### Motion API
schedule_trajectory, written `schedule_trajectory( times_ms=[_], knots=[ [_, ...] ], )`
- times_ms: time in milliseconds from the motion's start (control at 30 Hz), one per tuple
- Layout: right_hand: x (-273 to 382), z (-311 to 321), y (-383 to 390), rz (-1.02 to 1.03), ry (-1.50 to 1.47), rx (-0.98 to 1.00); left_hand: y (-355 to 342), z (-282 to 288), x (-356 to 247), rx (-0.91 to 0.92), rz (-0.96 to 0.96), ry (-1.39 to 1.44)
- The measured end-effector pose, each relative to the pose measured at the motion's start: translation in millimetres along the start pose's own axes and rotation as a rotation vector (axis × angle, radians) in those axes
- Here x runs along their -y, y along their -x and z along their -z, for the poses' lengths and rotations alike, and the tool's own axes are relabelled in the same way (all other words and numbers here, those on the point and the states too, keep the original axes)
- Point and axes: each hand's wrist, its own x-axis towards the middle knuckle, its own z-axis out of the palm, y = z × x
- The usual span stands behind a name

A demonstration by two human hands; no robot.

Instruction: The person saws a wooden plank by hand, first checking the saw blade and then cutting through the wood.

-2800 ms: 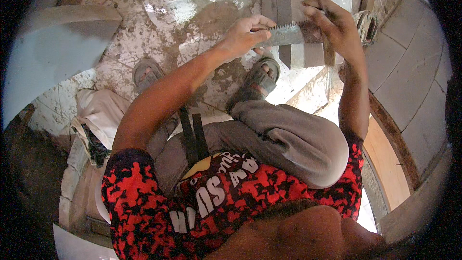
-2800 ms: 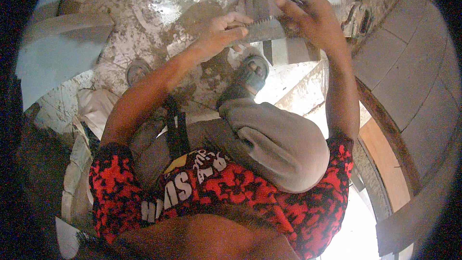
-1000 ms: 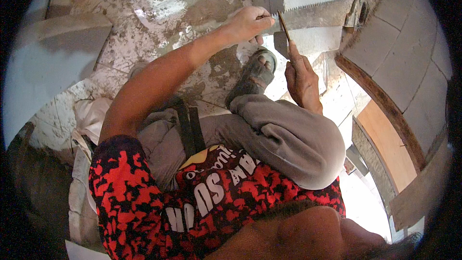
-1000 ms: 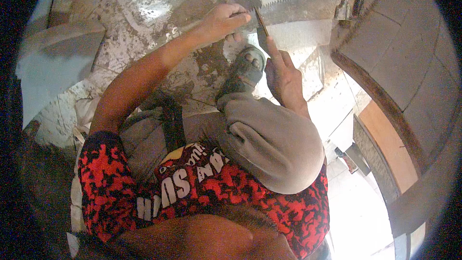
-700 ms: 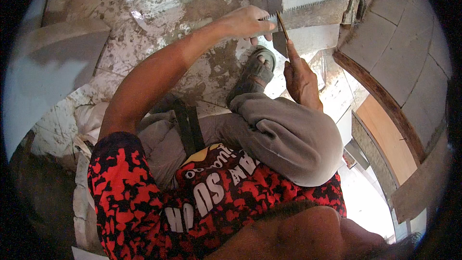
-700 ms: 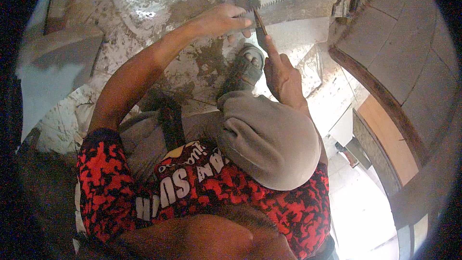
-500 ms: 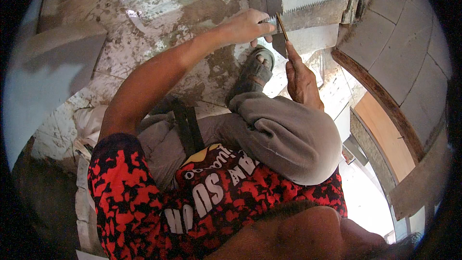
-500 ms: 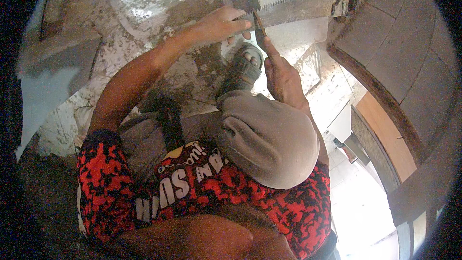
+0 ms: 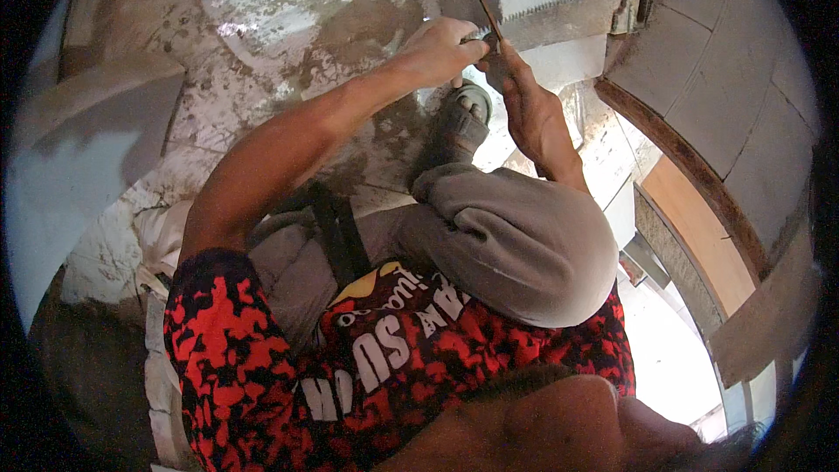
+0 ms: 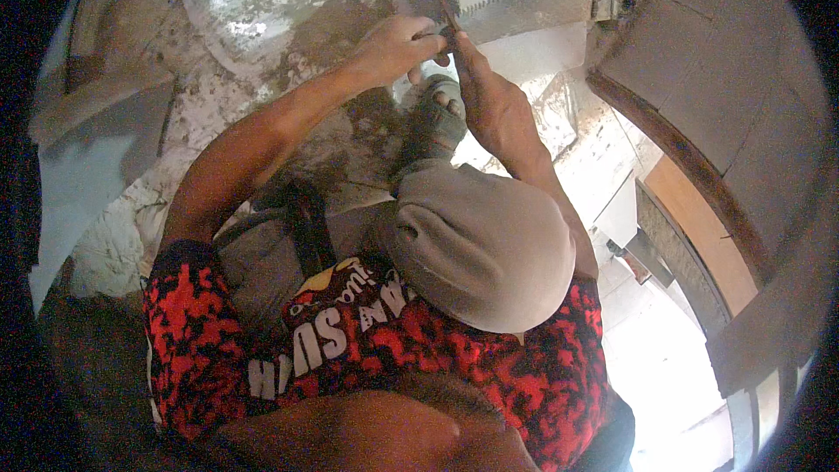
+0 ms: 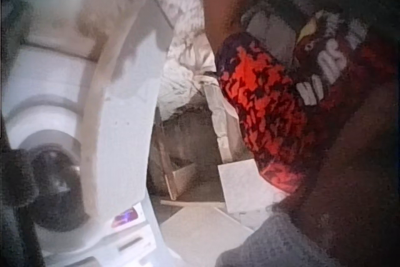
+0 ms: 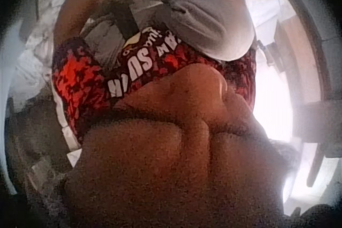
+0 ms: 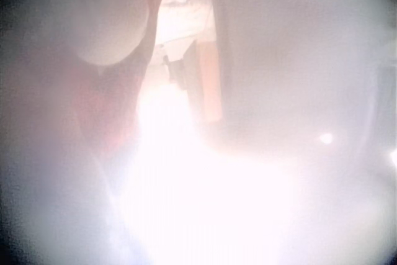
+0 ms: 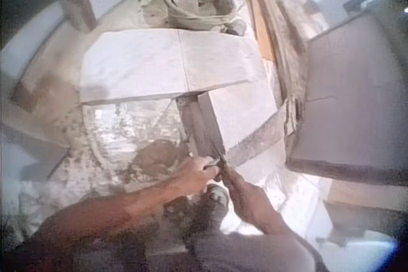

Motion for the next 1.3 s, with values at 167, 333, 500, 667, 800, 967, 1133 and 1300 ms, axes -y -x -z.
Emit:
schedule_trajectory(
  times_ms=[167,333,500,667,800,967,1133,1300],
  knots=[
    [-10.2,6.3,20.8,0.057,-0.101,-0.097,4.5,-6.8,5.2,-0.119,-0.094,0.162],
    [-25.3,0.0,28.4,0.035,-0.039,-0.033,1.9,-12.9,7.3,-0.165,-0.107,0.172],
    [-25.3,-2.3,29.4,0.079,-0.028,-0.059,3.4,-11.4,3.6,-0.135,-0.084,0.159],
    [-23.8,-4.3,35.1,0.048,0.008,-0.025,6.8,-3.2,0.1,-0.078,-0.028,0.05],
    [-20.0,-4.7,12.8,0.045,0.128,-0.007,6.5,-6.7,-6.7,-0.085,-0.021,0.064],
    [-10.6,0.6,-20.0,0.163,0.061,-0.035,1.1,-13.7,-2.0,-0.138,-0.043,0.083],
    [-16.4,5.9,1.3,0.159,-0.357,-0.137,1.1,-19.5,18.4,-0.349,-0.243,0.116],
    [-26.4,5.9,20.2,0.032,-0.418,-0.101,5.4,-18.3,13.7,-0.331,-0.244,-0.118]
  ],
)
